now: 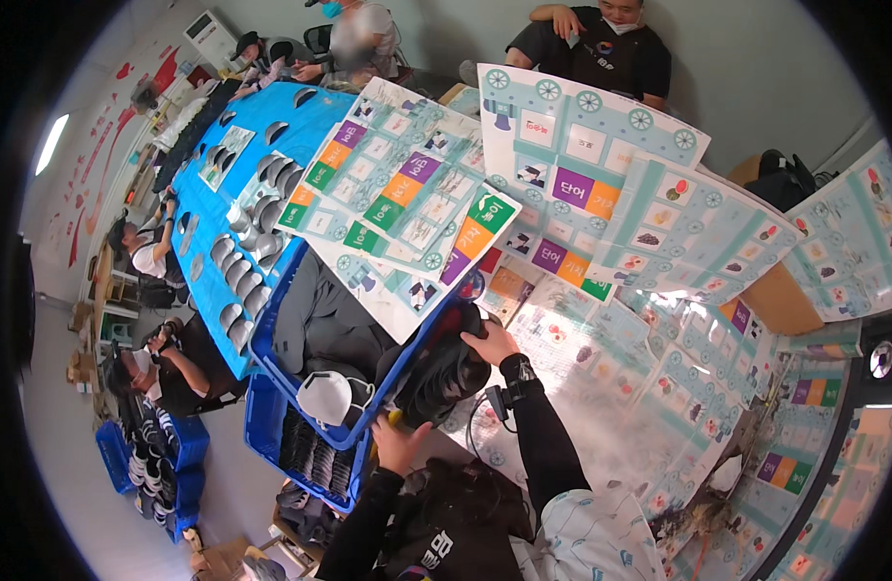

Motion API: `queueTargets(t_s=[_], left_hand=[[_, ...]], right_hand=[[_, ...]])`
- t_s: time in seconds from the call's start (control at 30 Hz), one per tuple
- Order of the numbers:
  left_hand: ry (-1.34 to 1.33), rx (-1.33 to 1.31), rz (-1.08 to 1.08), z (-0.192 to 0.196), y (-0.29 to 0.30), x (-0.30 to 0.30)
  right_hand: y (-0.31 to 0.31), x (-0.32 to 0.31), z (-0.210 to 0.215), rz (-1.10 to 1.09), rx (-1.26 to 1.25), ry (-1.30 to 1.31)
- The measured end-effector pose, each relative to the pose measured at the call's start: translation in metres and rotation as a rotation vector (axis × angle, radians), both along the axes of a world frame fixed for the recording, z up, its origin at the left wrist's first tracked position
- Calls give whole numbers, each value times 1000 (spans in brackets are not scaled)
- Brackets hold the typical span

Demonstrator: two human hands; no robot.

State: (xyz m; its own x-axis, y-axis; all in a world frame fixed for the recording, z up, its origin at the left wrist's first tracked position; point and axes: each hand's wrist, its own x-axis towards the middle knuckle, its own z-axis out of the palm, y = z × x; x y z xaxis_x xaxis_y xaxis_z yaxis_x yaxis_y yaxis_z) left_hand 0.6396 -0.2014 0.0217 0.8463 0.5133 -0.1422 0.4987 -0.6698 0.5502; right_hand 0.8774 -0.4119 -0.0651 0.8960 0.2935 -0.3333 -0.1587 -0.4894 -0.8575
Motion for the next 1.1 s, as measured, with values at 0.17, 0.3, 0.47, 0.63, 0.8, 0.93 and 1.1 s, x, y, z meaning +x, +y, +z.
queueTargets(t_s=[0.17, 0.3, 0.47, 0.63, 0.8, 0.93, 1.1], left_hand=[[-45, -467, -17, -65, 31, 17], [-10, -447, -23, -72, 30, 20], [-11, -126, -74, -71, 17, 12], [-174, -301, 35, -70, 5, 13], [-329, -339, 99, -60, -12, 20], [-275, -327, -74, -62, -17, 38], [-150, -81, -73, -54, -19, 47]], right_hand=[[20, -33, 10, -151, -152, 49], [34, -52, 21, -287, -195, 61], [49, -54, 36, -346, -264, 73], [55, -56, 48, -362, -322, 88], [53, -54, 48, -417, -161, -50], [52, -50, 37, -559, 9, -90], [58, -57, 4, -617, -7, -52]])
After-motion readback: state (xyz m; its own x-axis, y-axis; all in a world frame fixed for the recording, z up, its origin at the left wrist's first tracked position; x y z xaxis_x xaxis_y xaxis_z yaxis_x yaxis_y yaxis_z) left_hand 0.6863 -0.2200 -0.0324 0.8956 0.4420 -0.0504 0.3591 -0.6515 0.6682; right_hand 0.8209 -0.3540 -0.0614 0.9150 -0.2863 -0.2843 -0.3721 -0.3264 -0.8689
